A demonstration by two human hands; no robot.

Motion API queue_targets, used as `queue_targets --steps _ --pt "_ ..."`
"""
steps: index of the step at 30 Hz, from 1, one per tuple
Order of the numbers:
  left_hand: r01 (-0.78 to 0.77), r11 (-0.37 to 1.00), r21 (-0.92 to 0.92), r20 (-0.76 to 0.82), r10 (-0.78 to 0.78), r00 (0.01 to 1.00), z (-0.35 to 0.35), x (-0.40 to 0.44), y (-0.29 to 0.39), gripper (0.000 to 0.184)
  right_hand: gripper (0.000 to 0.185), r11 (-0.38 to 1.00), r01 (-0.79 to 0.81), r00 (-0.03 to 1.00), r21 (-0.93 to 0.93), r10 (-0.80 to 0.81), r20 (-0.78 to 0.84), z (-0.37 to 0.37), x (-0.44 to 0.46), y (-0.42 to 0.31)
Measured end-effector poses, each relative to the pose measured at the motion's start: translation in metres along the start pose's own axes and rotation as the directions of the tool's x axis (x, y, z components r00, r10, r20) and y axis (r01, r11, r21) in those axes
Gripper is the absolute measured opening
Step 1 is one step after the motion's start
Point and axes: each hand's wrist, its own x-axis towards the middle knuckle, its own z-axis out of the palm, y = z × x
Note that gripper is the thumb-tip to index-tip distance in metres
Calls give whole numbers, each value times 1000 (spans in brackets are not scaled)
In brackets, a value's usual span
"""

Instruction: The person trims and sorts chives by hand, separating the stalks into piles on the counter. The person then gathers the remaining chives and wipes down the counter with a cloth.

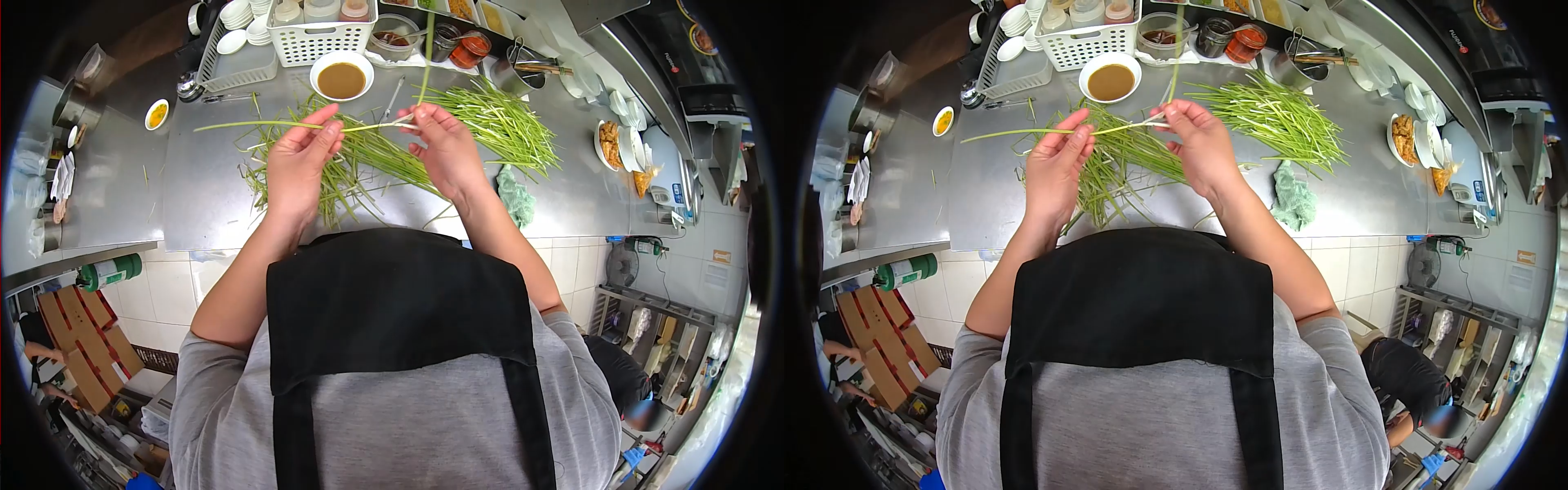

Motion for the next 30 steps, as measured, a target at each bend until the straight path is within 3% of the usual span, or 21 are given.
queue_targets --steps 2,8,11,12,14,16,17,20,22,23,24,27,28,30 --pt "-16 1000 -16 -23 16 1000 -8 0 3 31 10 994 92 996 52 -91 -18 -11 3 -2" --pt "-103 992 -67 -98 96 991 -31 -1 17 31 11 988 132 985 81 -121 -123 -32 0 -16" --pt "-83 953 -293 -146 41 988 -22 -7 36 35 12 995 101 994 21 -100 -46 -28 -5 -17" --pt "-88 952 -293 -152 45 987 -24 -6 35 35 12 996 78 997 -44 -77 15 -25 -4 -15" --pt "52 954 -295 160 -5 987 -32 -3 33 41 11 992 56 995 -111 -46 88 -12 -5 -11" --pt "110 957 -267 160 -69 985 -21 -3 34 39 11 910 98 951 -404 34 307 13 -11 -9" --pt "179 954 -239 172 -140 975 -16 -4 35 38 11 901 134 933 -412 25 359 21 -8 3" --pt "156 973 -173 177 -125 976 -19 -5 32 34 12 868 171 887 -466 71 457 46 -8 16" --pt "113 971 -210 129 -87 988 -23 -9 34 28 11 893 120 894 -433 92 438 56 -6 22" --pt "89 972 -216 91 -71 993 -29 -10 35 28 11 974 -93 927 -206 160 338 58 -4 27" --pt "63 973 -221 53 -53 997 -34 -12 36 29 12 959 -278 932 58 255 258 59 -2 32" --pt "44 975 -218 34 -38 999 -47 -18 41 28 13 954 -299 936 34 286 205 60 6 48" --pt "37 976 -215 33 -30 999 -50 -20 42 28 13 955 -295 936 34 281 212 62 7 53" --pt "42 976 -212 14 -40 999 -56 -24 43 27 13 936 108 941 -336 12 337 67 7 61"
